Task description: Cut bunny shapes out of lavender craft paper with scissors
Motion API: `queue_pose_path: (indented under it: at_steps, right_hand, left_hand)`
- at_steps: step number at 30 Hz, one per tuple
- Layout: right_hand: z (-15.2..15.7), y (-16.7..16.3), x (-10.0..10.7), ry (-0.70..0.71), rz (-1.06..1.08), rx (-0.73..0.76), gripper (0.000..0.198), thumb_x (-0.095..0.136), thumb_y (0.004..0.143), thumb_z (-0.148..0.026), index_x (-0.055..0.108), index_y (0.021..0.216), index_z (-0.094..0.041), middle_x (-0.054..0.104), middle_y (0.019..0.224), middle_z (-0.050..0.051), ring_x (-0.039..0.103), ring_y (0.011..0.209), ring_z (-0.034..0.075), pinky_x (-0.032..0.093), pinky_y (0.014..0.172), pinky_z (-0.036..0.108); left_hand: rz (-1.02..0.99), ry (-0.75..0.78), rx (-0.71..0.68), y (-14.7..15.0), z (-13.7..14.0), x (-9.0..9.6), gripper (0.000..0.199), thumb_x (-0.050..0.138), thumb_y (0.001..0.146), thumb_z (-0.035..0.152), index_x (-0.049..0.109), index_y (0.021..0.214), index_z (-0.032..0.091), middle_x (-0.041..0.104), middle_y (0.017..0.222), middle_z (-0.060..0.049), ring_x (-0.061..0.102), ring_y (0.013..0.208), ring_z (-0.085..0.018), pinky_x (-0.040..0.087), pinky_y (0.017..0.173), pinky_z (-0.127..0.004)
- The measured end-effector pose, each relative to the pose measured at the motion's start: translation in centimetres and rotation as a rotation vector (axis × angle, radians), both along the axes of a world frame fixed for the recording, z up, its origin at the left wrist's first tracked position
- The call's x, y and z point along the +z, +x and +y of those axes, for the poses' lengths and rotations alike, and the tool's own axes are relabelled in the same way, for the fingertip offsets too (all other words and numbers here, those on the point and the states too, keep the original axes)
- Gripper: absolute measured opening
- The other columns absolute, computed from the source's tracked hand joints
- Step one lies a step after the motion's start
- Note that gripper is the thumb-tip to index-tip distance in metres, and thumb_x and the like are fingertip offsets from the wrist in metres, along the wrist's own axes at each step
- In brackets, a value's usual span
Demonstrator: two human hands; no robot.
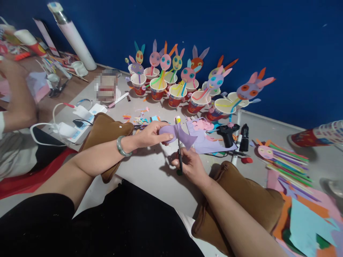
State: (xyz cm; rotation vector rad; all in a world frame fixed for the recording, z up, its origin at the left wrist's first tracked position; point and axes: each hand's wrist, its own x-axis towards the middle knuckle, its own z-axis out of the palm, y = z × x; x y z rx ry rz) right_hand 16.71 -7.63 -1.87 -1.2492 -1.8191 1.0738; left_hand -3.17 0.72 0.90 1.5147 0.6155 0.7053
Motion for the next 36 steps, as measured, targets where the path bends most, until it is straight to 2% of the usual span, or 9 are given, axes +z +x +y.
queue_pose_path:
  at_steps: [4, 13, 19, 23, 27, 30, 36]
  right_hand:
    - [0.14, 0.04, 0.03, 0.069, -0.045, -0.008, 0.061, 0.058, 0.078, -0.080, 0.055, 0.063, -0.021, 0.054, 0.057, 0.001, 0.047, 0.055, 0.015, 0.038, 0.056, 0.031]
    - [-0.05, -0.06, 0.42, -0.046, -0.001, -0.011, 0.054, 0.064, 0.079, -0.070, 0.050, 0.061, -0.022, 0.048, 0.055, -0.001, 0.044, 0.053, 0.014, 0.035, 0.051, 0.028]
    - [-0.05, 0.06, 0.01, -0.047, -0.005, -0.032, 0.049, 0.065, 0.082, -0.064, 0.051, 0.061, -0.022, 0.049, 0.054, -0.001, 0.048, 0.057, 0.016, 0.038, 0.053, 0.029]
    - [0.03, 0.30, -0.21, 0.007, -0.065, -0.024, 0.046, 0.063, 0.084, -0.062, 0.053, 0.062, -0.022, 0.052, 0.055, 0.000, 0.049, 0.059, 0.017, 0.041, 0.059, 0.031]
    - [0.17, 0.51, -0.34, 0.093, -0.134, -0.015, 0.048, 0.060, 0.085, -0.064, 0.056, 0.063, -0.021, 0.057, 0.061, 0.002, 0.052, 0.063, 0.019, 0.042, 0.067, 0.033]
    - [0.19, 0.52, -0.42, 0.111, -0.137, -0.016, 0.054, 0.058, 0.084, -0.071, 0.056, 0.063, -0.021, 0.057, 0.060, 0.002, 0.052, 0.062, 0.019, 0.041, 0.066, 0.034]
    - [0.01, 0.41, -0.40, 0.036, -0.086, -0.033, 0.054, 0.060, 0.080, -0.073, 0.056, 0.064, -0.021, 0.056, 0.058, 0.002, 0.051, 0.059, 0.018, 0.040, 0.058, 0.031]
  left_hand:
    - [-0.027, 0.053, -0.034, -0.03, 0.08, -0.27, 0.019, 0.061, 0.083, 0.028, 0.057, 0.072, 0.013, 0.061, 0.061, 0.000, 0.056, 0.056, -0.007, 0.042, 0.053, -0.018]
    - [-0.023, 0.037, -0.020, 0.01, 0.21, -0.53, 0.018, 0.062, 0.083, 0.029, 0.058, 0.073, 0.014, 0.061, 0.060, 0.001, 0.055, 0.055, -0.006, 0.041, 0.053, -0.018]
    - [-0.017, 0.010, 0.006, 0.04, 0.11, 0.01, 0.021, 0.063, 0.082, 0.031, 0.057, 0.072, 0.014, 0.058, 0.058, 0.002, 0.054, 0.053, -0.006, 0.039, 0.050, -0.018]
    - [-0.010, 0.002, 0.012, 0.02, 0.08, 0.05, 0.021, 0.062, 0.083, 0.031, 0.057, 0.072, 0.014, 0.058, 0.058, 0.002, 0.053, 0.053, -0.006, 0.040, 0.051, -0.018]
    - [-0.009, 0.037, -0.016, -0.01, 0.12, -0.35, 0.021, 0.063, 0.083, 0.032, 0.058, 0.074, 0.014, 0.061, 0.061, 0.000, 0.056, 0.056, -0.007, 0.042, 0.053, -0.018]
    - [0.007, 0.060, -0.026, -0.06, 0.15, -0.52, 0.023, 0.063, 0.083, 0.034, 0.058, 0.073, 0.013, 0.062, 0.062, 0.000, 0.056, 0.057, -0.007, 0.043, 0.055, -0.019]
    - [0.015, 0.029, -0.020, -0.11, 0.12, -0.27, 0.023, 0.063, 0.083, 0.035, 0.058, 0.076, 0.014, 0.061, 0.061, 0.001, 0.057, 0.056, -0.007, 0.042, 0.053, -0.018]
